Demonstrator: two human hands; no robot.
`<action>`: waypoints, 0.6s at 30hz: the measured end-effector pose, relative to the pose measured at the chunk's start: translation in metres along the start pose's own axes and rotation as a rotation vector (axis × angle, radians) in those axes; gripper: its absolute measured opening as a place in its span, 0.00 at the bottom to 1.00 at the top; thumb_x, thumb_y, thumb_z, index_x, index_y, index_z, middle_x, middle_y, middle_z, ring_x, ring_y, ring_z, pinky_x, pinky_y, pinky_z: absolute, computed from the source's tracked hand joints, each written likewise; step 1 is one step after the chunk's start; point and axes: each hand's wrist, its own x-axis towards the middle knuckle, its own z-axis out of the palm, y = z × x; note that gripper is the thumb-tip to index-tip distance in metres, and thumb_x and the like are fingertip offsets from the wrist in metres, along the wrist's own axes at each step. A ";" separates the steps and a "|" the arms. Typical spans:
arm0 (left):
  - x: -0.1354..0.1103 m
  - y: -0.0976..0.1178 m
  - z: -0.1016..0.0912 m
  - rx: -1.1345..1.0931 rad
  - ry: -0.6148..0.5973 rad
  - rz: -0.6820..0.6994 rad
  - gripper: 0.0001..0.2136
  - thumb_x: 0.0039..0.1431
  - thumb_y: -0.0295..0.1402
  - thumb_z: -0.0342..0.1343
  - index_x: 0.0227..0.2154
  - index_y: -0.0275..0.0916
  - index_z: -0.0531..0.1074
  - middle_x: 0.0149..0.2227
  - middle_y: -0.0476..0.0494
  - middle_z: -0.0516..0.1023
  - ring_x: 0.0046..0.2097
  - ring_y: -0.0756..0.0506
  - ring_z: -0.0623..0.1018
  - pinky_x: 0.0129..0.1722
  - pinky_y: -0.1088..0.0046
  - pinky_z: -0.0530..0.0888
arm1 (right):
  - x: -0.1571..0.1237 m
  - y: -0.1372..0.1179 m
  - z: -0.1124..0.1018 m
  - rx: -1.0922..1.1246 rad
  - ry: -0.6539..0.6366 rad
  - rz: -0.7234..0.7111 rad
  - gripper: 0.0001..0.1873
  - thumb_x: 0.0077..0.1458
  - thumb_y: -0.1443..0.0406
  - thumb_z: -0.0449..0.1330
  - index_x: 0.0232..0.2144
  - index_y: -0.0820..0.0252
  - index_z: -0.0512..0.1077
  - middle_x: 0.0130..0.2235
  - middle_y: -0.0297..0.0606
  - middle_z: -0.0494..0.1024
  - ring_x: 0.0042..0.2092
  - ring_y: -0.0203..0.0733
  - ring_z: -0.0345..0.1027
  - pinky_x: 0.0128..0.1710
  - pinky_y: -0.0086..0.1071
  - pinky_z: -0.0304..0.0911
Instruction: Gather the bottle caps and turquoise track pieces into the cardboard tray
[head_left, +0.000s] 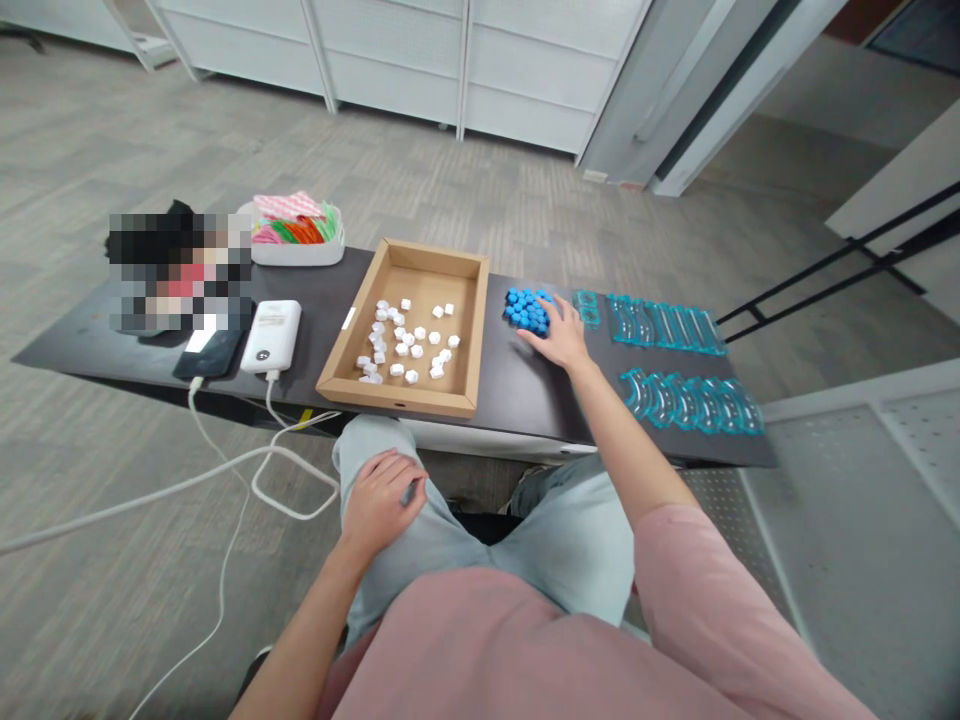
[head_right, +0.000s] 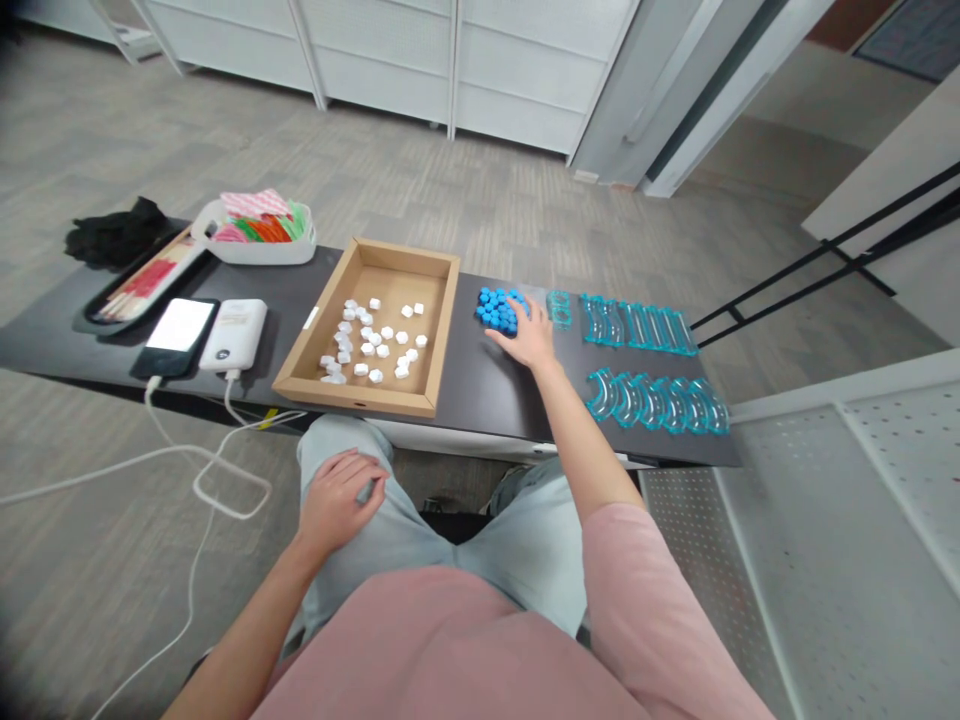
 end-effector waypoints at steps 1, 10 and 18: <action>0.000 0.000 0.000 0.003 0.002 0.000 0.15 0.76 0.25 0.57 0.39 0.53 0.85 0.40 0.50 0.93 0.46 0.40 0.92 0.64 0.50 0.87 | 0.001 -0.003 0.005 -0.015 -0.025 -0.005 0.51 0.68 0.37 0.71 0.83 0.52 0.72 0.85 0.60 0.64 0.83 0.81 0.58 0.78 0.76 0.62; 0.001 0.001 -0.001 0.014 0.017 0.004 0.15 0.76 0.26 0.57 0.39 0.53 0.84 0.40 0.51 0.93 0.46 0.40 0.93 0.63 0.52 0.87 | -0.013 -0.042 0.014 -0.013 -0.049 -0.028 0.31 0.74 0.51 0.66 0.70 0.59 0.80 0.75 0.62 0.73 0.73 0.72 0.63 0.77 0.61 0.63; 0.000 0.000 0.000 0.033 -0.003 0.010 0.17 0.73 0.24 0.57 0.39 0.55 0.86 0.41 0.51 0.94 0.47 0.38 0.93 0.63 0.50 0.86 | -0.053 -0.047 0.002 -0.020 -0.075 -0.037 0.23 0.74 0.51 0.66 0.64 0.52 0.83 0.68 0.57 0.78 0.67 0.70 0.68 0.73 0.59 0.68</action>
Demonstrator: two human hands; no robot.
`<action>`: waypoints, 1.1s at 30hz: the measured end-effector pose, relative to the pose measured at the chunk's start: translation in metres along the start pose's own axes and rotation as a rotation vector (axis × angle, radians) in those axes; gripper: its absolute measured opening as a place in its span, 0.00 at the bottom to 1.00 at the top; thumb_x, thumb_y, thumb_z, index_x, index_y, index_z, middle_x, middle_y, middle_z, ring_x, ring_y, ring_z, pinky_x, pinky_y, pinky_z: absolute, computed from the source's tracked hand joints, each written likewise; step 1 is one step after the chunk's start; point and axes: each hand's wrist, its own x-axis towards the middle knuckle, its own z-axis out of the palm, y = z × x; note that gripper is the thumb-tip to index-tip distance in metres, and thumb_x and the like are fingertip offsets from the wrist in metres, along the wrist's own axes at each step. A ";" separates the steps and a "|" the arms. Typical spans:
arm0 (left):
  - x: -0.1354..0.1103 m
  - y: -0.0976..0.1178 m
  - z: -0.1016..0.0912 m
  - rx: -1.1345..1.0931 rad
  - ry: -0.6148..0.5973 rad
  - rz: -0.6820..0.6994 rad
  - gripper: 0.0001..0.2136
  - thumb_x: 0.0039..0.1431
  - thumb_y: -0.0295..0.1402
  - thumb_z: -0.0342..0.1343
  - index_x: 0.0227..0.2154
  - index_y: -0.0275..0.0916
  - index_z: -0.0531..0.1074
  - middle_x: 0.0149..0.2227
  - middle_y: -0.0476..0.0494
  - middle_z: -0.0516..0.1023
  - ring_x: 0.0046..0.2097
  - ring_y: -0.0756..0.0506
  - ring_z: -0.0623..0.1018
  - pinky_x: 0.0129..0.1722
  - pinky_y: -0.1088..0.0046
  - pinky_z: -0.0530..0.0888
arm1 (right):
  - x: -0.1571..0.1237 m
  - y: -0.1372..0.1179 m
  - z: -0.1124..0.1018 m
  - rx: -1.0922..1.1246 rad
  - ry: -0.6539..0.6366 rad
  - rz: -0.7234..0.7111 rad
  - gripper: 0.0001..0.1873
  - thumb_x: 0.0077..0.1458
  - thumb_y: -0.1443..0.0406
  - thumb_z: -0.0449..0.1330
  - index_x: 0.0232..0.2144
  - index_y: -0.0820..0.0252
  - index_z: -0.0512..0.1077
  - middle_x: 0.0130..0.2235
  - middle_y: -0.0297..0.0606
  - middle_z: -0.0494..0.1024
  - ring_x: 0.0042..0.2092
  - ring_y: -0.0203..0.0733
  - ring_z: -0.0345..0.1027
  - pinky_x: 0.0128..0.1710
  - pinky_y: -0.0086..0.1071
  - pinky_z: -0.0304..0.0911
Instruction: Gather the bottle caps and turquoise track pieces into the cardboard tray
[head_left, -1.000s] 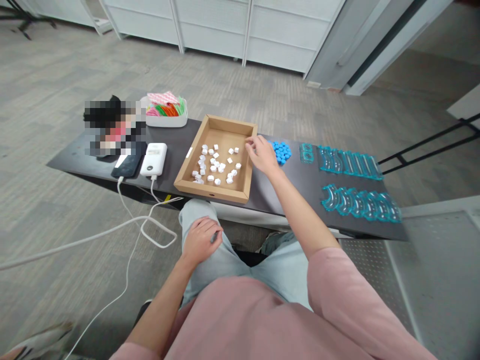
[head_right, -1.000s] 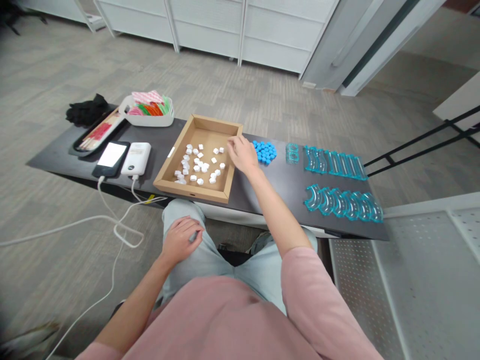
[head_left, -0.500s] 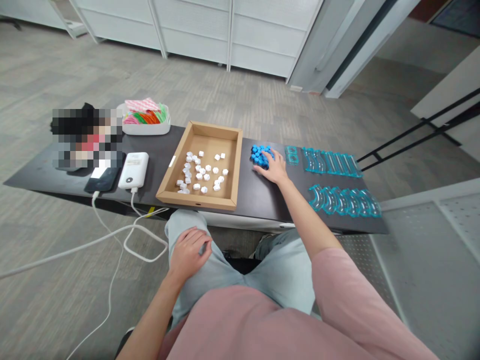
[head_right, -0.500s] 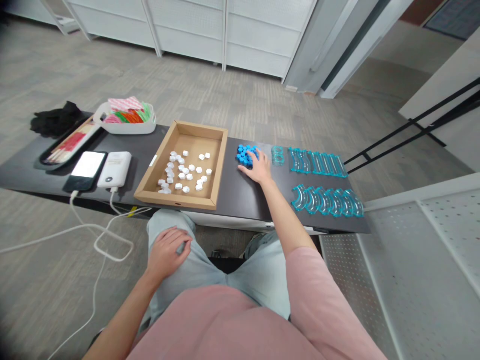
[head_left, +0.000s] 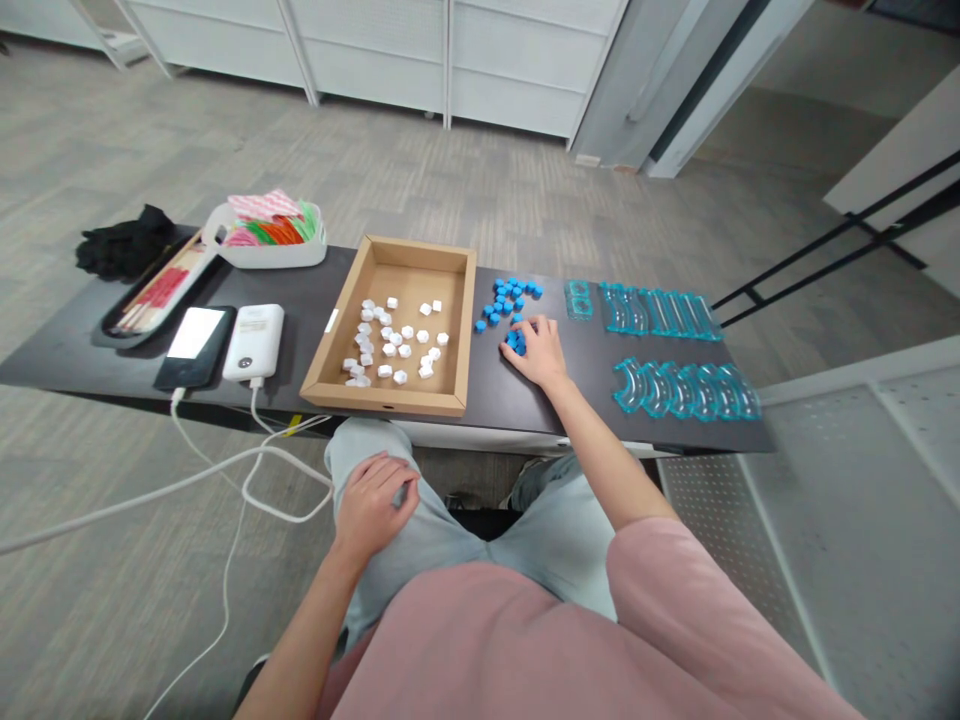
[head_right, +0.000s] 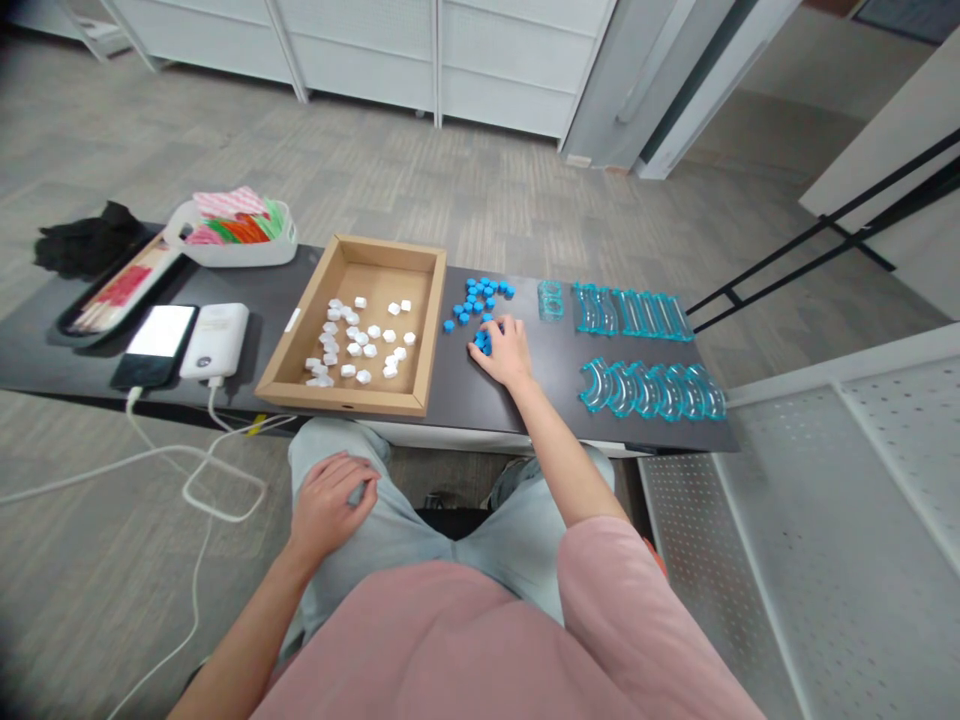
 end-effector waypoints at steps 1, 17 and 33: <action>0.000 0.000 0.000 0.003 -0.003 0.001 0.17 0.72 0.23 0.57 0.39 0.55 0.85 0.41 0.51 0.94 0.47 0.39 0.93 0.63 0.50 0.86 | -0.003 -0.002 -0.001 -0.006 -0.003 0.006 0.22 0.74 0.50 0.65 0.63 0.48 0.83 0.67 0.55 0.79 0.68 0.71 0.68 0.73 0.60 0.69; 0.003 0.003 -0.003 -0.001 -0.053 -0.028 0.18 0.67 0.23 0.58 0.38 0.55 0.88 0.41 0.49 0.94 0.47 0.38 0.93 0.65 0.48 0.88 | -0.014 -0.013 -0.004 -0.026 0.033 0.076 0.19 0.71 0.45 0.63 0.55 0.43 0.83 0.63 0.53 0.84 0.66 0.73 0.74 0.67 0.64 0.76; 0.002 0.005 -0.003 -0.021 -0.031 -0.039 0.14 0.72 0.26 0.58 0.38 0.54 0.84 0.41 0.49 0.93 0.48 0.38 0.92 0.66 0.49 0.86 | -0.001 -0.014 -0.006 0.027 0.098 0.104 0.17 0.66 0.52 0.66 0.52 0.51 0.82 0.62 0.55 0.85 0.52 0.65 0.82 0.47 0.52 0.77</action>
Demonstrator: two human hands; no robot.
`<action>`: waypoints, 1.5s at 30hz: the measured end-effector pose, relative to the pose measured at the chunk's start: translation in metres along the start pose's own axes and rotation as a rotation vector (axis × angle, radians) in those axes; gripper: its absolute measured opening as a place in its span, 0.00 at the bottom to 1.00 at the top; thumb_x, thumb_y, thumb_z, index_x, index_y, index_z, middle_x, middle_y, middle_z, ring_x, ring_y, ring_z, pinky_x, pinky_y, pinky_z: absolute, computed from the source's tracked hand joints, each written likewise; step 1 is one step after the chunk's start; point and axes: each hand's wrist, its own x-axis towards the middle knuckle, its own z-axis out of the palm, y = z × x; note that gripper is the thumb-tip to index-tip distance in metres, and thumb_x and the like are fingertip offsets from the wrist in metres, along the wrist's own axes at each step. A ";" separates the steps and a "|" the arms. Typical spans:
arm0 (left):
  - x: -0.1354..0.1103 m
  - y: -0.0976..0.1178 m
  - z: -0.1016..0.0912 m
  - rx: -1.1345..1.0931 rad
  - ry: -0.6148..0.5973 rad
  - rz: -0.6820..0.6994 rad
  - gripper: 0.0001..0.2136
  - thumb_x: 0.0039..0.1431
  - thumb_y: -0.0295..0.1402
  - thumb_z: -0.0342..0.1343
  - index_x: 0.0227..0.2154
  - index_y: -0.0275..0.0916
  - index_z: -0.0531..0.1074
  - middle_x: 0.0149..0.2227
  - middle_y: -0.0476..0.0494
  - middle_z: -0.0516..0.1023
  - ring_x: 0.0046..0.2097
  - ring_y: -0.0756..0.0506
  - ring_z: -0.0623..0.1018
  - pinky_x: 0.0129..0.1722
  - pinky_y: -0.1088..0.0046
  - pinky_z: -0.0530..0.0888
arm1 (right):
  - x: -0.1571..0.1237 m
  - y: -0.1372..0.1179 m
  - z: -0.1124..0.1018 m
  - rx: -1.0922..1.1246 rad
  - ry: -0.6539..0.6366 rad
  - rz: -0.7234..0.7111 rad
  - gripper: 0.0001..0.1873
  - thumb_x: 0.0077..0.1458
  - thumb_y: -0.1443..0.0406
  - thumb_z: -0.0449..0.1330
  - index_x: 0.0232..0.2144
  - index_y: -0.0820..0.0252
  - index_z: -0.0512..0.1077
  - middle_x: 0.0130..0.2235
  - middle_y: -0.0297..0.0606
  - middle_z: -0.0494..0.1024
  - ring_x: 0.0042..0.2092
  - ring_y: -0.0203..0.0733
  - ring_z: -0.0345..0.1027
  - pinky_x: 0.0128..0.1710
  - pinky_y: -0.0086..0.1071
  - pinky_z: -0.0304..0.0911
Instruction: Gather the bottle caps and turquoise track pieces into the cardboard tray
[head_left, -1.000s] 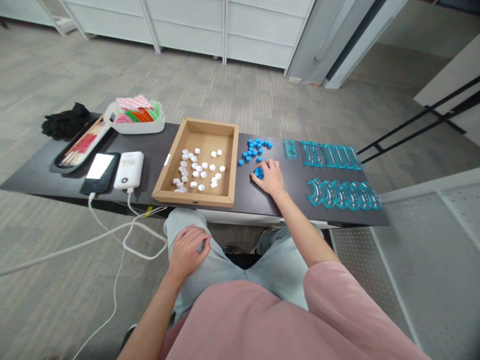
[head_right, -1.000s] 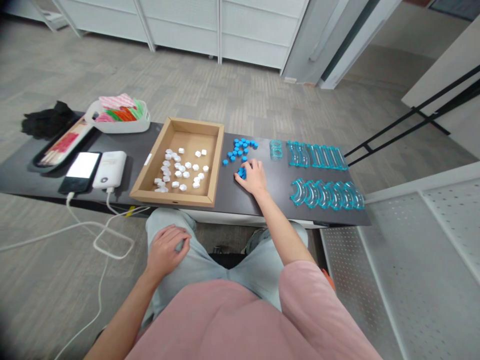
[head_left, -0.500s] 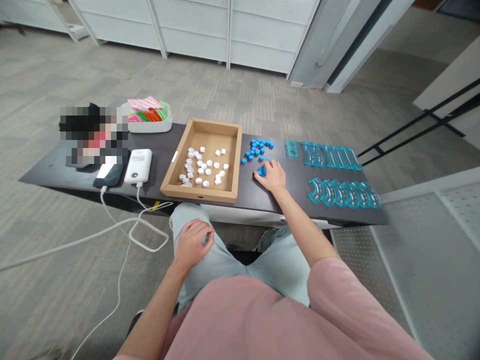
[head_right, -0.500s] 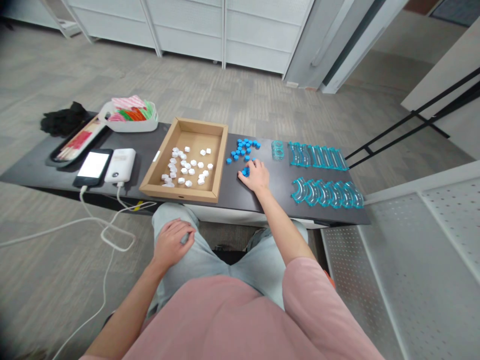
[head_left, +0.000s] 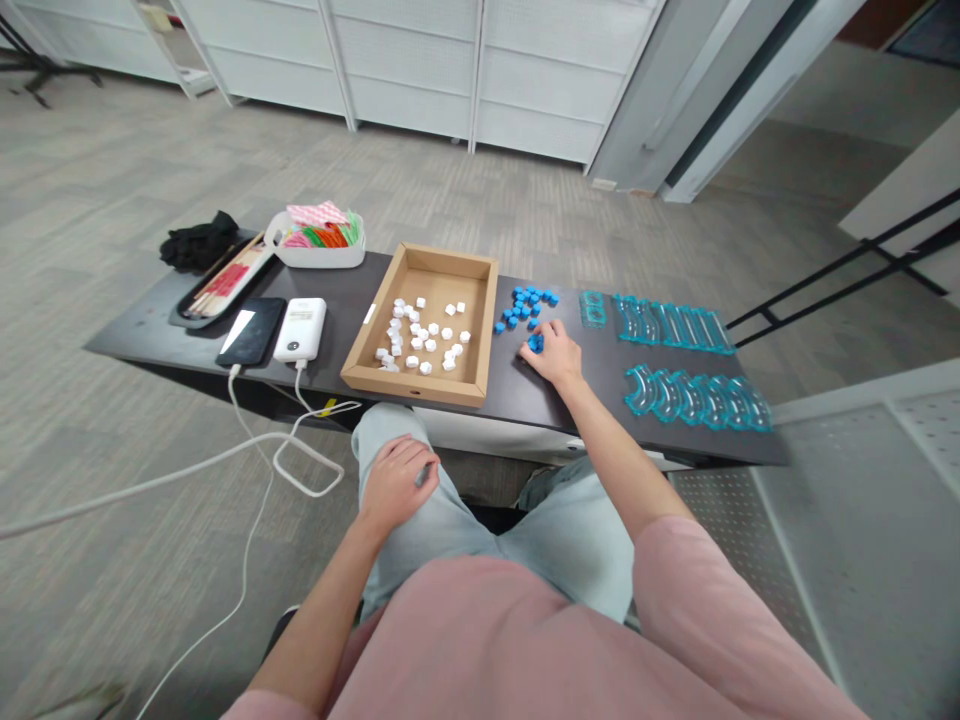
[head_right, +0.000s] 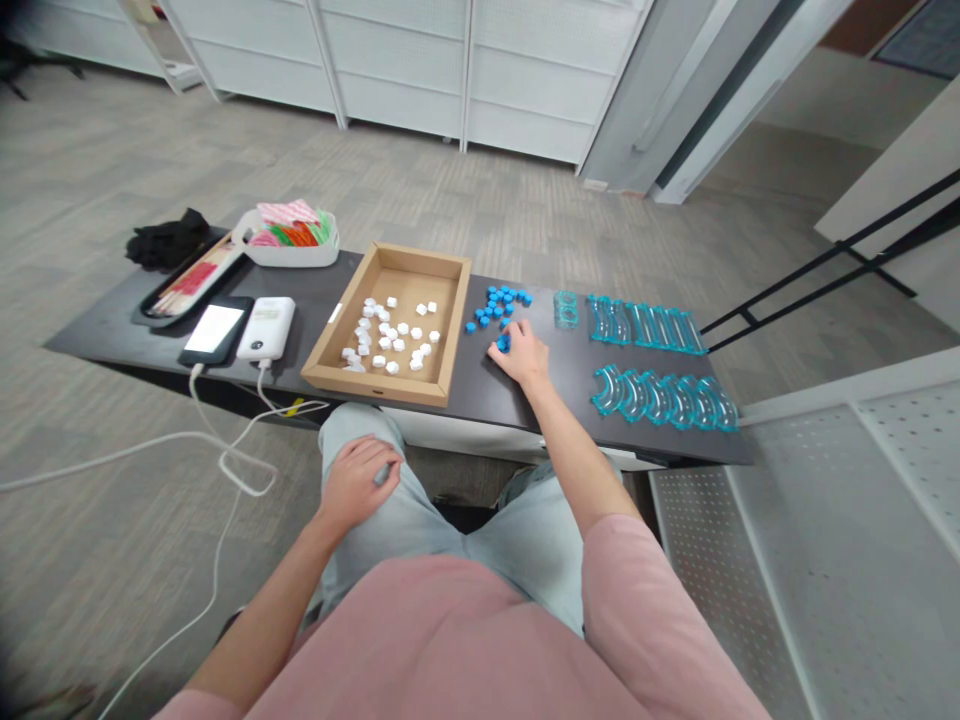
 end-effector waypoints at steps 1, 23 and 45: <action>0.000 0.000 0.000 -0.002 -0.001 -0.003 0.14 0.71 0.25 0.58 0.38 0.55 0.84 0.41 0.49 0.94 0.48 0.38 0.92 0.66 0.49 0.86 | 0.003 -0.001 -0.002 0.013 0.010 0.016 0.16 0.66 0.53 0.66 0.51 0.51 0.82 0.62 0.54 0.85 0.52 0.64 0.82 0.47 0.51 0.76; 0.001 0.000 -0.005 0.016 -0.048 -0.019 0.16 0.68 0.23 0.59 0.38 0.55 0.86 0.41 0.48 0.93 0.48 0.37 0.92 0.65 0.47 0.88 | 0.043 -0.139 0.012 0.228 -0.154 -0.492 0.20 0.83 0.56 0.58 0.66 0.52 0.82 0.67 0.52 0.82 0.68 0.60 0.79 0.71 0.51 0.76; 0.000 -0.002 0.001 0.005 -0.010 -0.013 0.14 0.73 0.27 0.58 0.39 0.55 0.85 0.42 0.48 0.94 0.47 0.38 0.92 0.65 0.49 0.87 | 0.048 -0.002 0.032 -0.018 -0.169 -0.135 0.63 0.67 0.34 0.67 0.90 0.58 0.56 0.91 0.61 0.52 0.88 0.80 0.45 0.83 0.73 0.50</action>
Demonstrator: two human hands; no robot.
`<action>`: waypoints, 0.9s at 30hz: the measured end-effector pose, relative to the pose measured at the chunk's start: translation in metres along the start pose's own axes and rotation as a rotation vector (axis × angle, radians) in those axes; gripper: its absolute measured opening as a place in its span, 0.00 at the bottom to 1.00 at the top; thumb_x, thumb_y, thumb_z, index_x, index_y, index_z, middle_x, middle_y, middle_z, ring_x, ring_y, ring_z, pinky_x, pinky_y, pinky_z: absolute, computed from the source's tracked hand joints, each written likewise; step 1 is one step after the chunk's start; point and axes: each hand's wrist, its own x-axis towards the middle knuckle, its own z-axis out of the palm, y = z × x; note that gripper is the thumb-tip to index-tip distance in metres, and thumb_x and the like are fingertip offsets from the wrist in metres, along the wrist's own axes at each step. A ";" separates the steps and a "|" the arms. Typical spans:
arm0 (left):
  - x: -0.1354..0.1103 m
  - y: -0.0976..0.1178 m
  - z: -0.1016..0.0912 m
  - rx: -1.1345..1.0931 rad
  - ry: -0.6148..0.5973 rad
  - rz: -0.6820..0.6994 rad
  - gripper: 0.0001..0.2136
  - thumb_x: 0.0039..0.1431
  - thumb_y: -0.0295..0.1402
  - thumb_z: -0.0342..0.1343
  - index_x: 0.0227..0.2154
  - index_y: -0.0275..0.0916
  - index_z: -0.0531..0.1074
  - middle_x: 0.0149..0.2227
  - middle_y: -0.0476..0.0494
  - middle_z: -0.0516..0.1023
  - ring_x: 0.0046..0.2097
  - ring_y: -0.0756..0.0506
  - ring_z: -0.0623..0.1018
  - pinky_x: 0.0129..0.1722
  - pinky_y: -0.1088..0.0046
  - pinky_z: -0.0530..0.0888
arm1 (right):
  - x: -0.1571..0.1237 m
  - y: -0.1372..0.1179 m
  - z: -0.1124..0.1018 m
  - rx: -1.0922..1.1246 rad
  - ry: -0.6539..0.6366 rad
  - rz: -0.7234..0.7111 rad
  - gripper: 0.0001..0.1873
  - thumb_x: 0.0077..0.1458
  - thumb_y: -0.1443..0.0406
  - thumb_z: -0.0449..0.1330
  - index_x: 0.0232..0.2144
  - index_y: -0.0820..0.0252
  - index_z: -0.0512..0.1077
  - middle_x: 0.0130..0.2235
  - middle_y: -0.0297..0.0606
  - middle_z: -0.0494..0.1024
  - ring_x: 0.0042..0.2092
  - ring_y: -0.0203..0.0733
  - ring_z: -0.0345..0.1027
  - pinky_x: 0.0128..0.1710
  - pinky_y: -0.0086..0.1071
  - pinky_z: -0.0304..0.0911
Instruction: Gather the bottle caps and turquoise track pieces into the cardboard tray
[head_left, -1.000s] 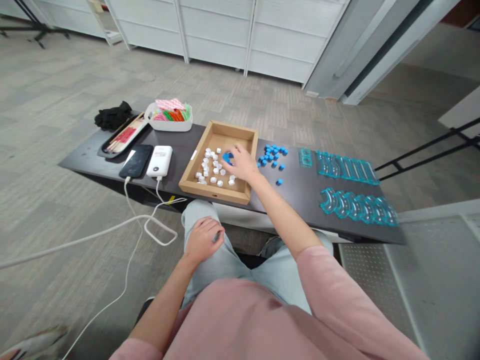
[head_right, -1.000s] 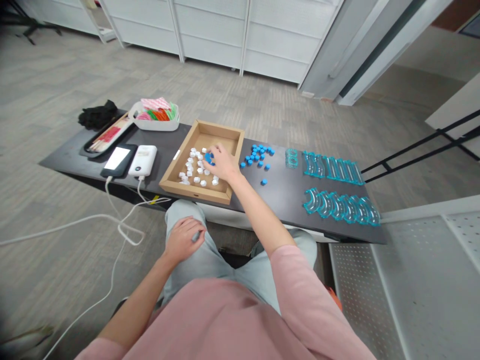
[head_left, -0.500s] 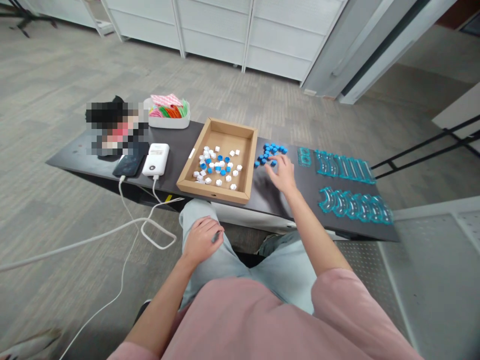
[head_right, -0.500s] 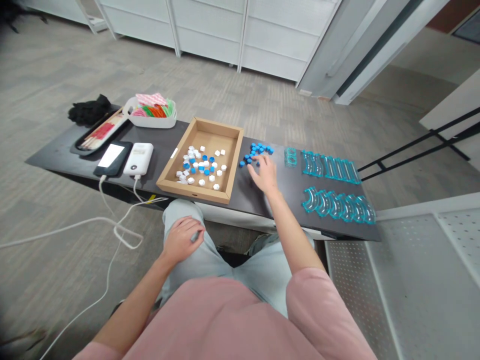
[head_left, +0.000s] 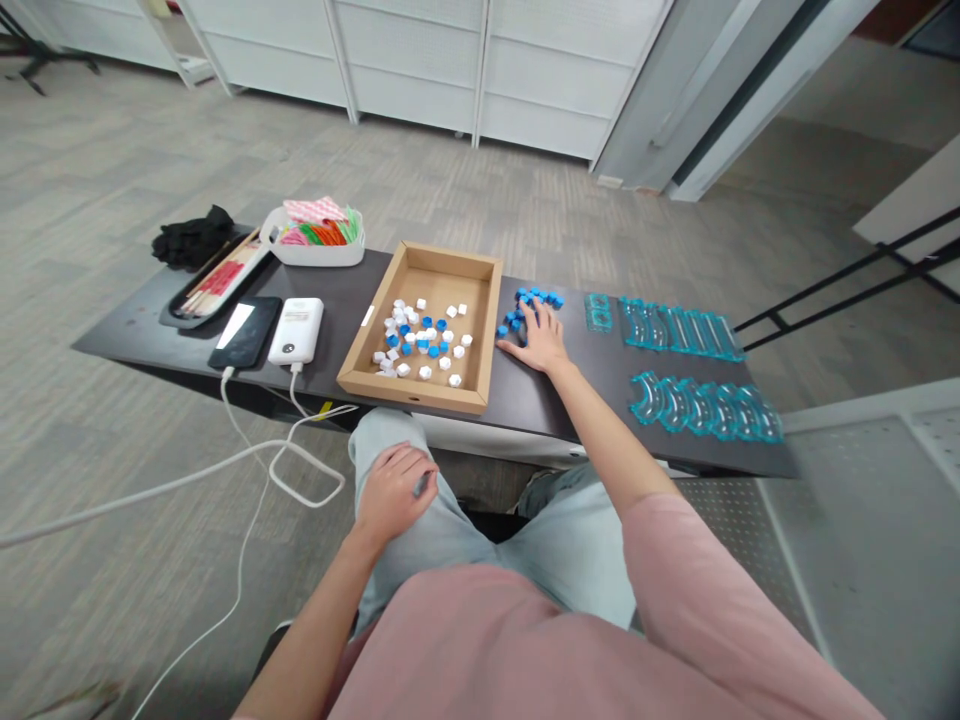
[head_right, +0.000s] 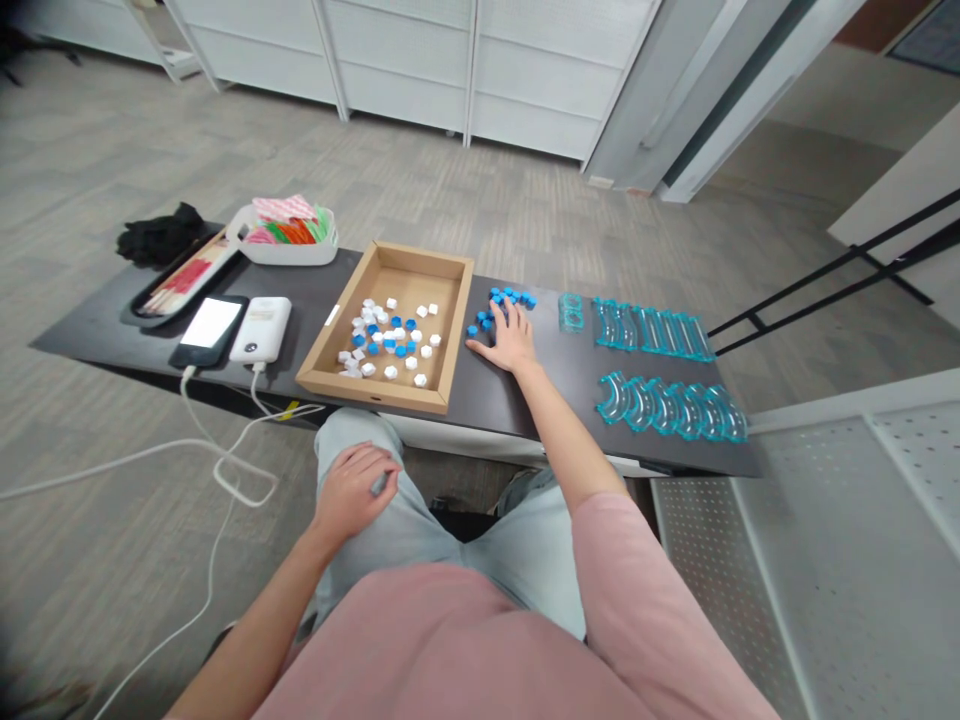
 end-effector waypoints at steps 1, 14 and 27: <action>0.000 0.000 0.000 0.000 0.001 0.000 0.14 0.73 0.27 0.58 0.39 0.55 0.85 0.42 0.48 0.94 0.47 0.38 0.92 0.65 0.49 0.87 | 0.006 -0.005 -0.001 -0.010 -0.014 -0.009 0.59 0.69 0.36 0.68 0.89 0.57 0.59 0.90 0.61 0.54 0.87 0.80 0.46 0.83 0.73 0.52; -0.002 -0.001 0.002 0.001 0.017 0.001 0.14 0.75 0.27 0.58 0.39 0.54 0.86 0.42 0.49 0.93 0.48 0.39 0.92 0.66 0.50 0.87 | -0.032 -0.025 -0.011 -0.063 -0.002 -0.081 0.26 0.74 0.51 0.66 0.64 0.61 0.81 0.71 0.64 0.76 0.64 0.69 0.73 0.67 0.55 0.70; -0.004 -0.005 0.006 0.009 0.023 0.023 0.13 0.75 0.28 0.58 0.39 0.53 0.85 0.41 0.48 0.93 0.48 0.39 0.92 0.65 0.50 0.86 | -0.061 -0.023 -0.018 -0.102 -0.007 -0.086 0.25 0.73 0.51 0.66 0.65 0.53 0.82 0.66 0.57 0.85 0.65 0.69 0.76 0.60 0.56 0.81</action>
